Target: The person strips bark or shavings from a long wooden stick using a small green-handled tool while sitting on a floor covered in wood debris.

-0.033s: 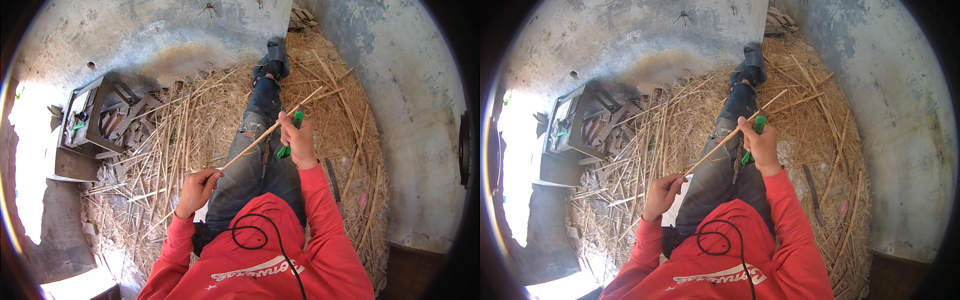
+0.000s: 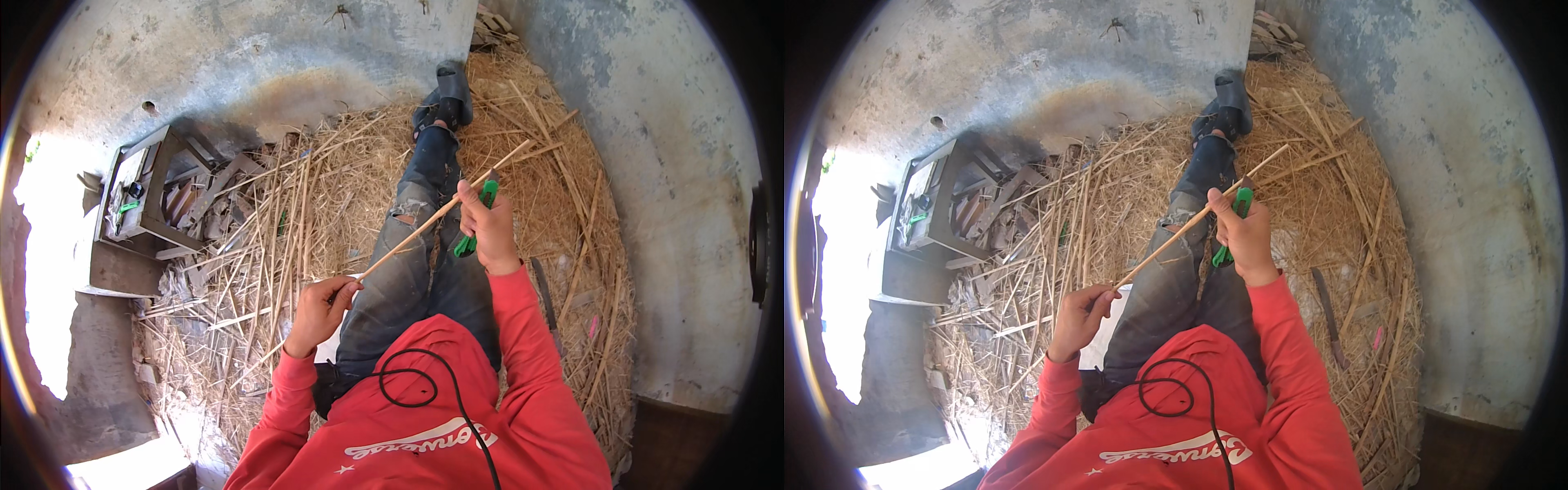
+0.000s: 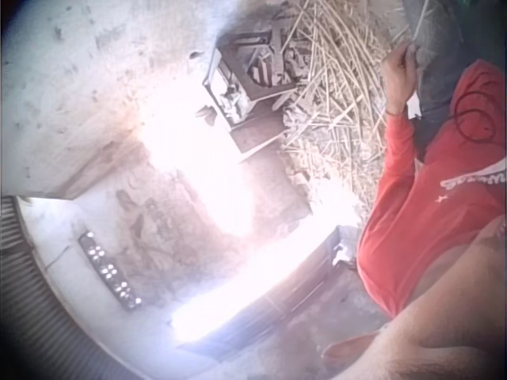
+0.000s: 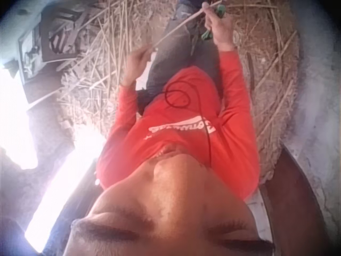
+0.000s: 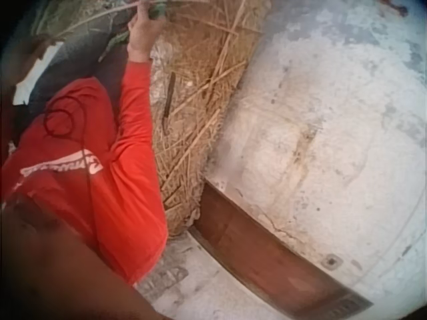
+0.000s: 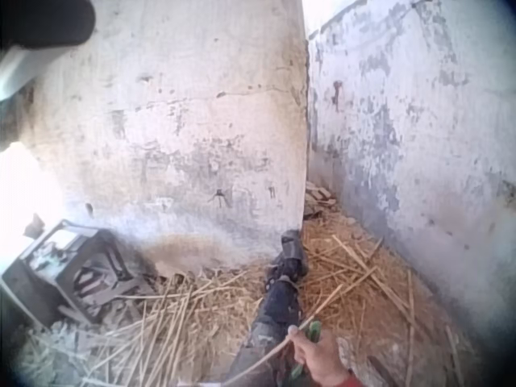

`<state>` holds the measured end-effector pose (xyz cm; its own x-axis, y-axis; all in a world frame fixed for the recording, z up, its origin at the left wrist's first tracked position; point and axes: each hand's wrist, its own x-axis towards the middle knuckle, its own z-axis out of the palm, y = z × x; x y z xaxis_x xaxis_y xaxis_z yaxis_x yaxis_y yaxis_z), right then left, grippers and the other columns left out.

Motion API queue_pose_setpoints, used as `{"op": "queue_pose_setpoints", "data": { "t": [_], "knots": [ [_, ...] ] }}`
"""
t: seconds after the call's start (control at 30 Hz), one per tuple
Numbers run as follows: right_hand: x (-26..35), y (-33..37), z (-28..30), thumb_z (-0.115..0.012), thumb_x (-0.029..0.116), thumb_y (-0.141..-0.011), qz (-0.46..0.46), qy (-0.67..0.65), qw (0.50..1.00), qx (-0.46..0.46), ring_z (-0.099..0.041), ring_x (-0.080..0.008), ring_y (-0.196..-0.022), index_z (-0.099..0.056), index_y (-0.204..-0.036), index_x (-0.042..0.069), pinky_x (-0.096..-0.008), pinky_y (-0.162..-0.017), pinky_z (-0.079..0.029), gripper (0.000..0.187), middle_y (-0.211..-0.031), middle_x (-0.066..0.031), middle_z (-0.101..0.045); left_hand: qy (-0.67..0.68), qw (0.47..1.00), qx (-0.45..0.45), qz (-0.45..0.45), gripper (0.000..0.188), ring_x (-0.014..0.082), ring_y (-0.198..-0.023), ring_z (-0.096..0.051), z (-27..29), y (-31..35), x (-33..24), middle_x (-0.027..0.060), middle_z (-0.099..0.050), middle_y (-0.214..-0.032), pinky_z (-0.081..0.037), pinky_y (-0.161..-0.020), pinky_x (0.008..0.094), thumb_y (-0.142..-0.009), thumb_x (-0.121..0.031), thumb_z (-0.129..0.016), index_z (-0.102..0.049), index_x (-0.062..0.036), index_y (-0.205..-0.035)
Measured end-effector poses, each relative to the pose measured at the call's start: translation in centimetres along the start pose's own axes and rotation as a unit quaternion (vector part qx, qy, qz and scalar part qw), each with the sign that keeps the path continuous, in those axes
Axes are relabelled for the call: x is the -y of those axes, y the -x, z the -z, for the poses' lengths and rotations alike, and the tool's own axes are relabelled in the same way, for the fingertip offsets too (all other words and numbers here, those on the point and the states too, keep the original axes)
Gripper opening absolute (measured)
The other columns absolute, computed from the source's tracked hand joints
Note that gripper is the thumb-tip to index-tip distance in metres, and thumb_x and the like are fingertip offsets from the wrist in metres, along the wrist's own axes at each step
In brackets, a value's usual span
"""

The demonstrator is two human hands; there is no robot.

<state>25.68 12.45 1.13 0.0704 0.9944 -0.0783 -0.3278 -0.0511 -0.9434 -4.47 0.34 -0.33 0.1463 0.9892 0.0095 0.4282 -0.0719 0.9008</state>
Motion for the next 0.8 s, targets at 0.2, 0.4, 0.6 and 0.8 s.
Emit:
{"op": "queue_pose_setpoints", "data": {
  "t": [0.2, 0.4, 0.6, 0.8],
  "knots": [
    [1.6, -1.7, 2.2, -0.081, 0.035, -0.098, 0.032, -0.053, 0.995, -0.072, -0.037, -0.0031, -0.05, -0.061, -0.087, 0.013, -0.0237, -0.045, -0.029, 0.032, -0.06, 0.0091, -0.04, -0.034, 0.999, 0.002, 0.012, 0.017, 0.0128, -0.06, -0.064, 1.8, 1.0, 1.3, 0.0078, -0.068, -0.069, -0.048, -0.056, 0.0294, -0.104, -0.014, -0.068, -0.076, 0.0004, -0.099],
    [5.5, -4.5, 7.1, -0.082, 0.04, -0.096, 0.06, -0.106, 0.977, -0.173, -0.036, -0.0031, -0.053, -0.054, -0.086, 0.018, -0.024, -0.047, -0.03, 0.037, -0.066, 0.0102, -0.035, -0.11, 0.992, -0.052, 0.018, 0.014, 0.0158, -0.061, -0.068, 5.3, 2.9, 3.6, 0.0096, -0.07, -0.07, -0.051, -0.057, 0.0308, -0.101, -0.011, -0.071, -0.075, 0.0014, -0.097],
    [9.1, -6.8, 11.6, -0.083, 0.04, -0.095, 0.114, -0.11, 0.967, -0.201, -0.035, -0.0038, -0.055, -0.053, -0.082, 0.02, -0.0251, -0.049, -0.029, 0.038, -0.066, 0.0095, -0.035, -0.12, 0.99, -0.067, 0.013, 0.014, 0.0169, -0.061, -0.068, 8.1, 3.7, 4.1, 0.0105, -0.07, -0.071, -0.051, -0.059, 0.0308, -0.101, -0.011, -0.071, -0.075, 0.0015, -0.098],
    [12.1, -9.8, 16.2, -0.084, 0.035, -0.096, 0.171, -0.153, 0.94, -0.251, -0.033, -0.0061, -0.057, -0.056, -0.09, 0.015, -0.0272, -0.051, -0.031, 0.034, -0.072, 0.0075, -0.034, -0.144, 0.987, -0.063, 0.026, 0.016, 0.0155, -0.059, -0.064, 9.5, 3.7, 4.2, 0.0096, -0.069, -0.07, -0.05, -0.058, 0.0307, -0.102, -0.013, -0.071, -0.076, 0.0017, -0.099]
  ]
}}
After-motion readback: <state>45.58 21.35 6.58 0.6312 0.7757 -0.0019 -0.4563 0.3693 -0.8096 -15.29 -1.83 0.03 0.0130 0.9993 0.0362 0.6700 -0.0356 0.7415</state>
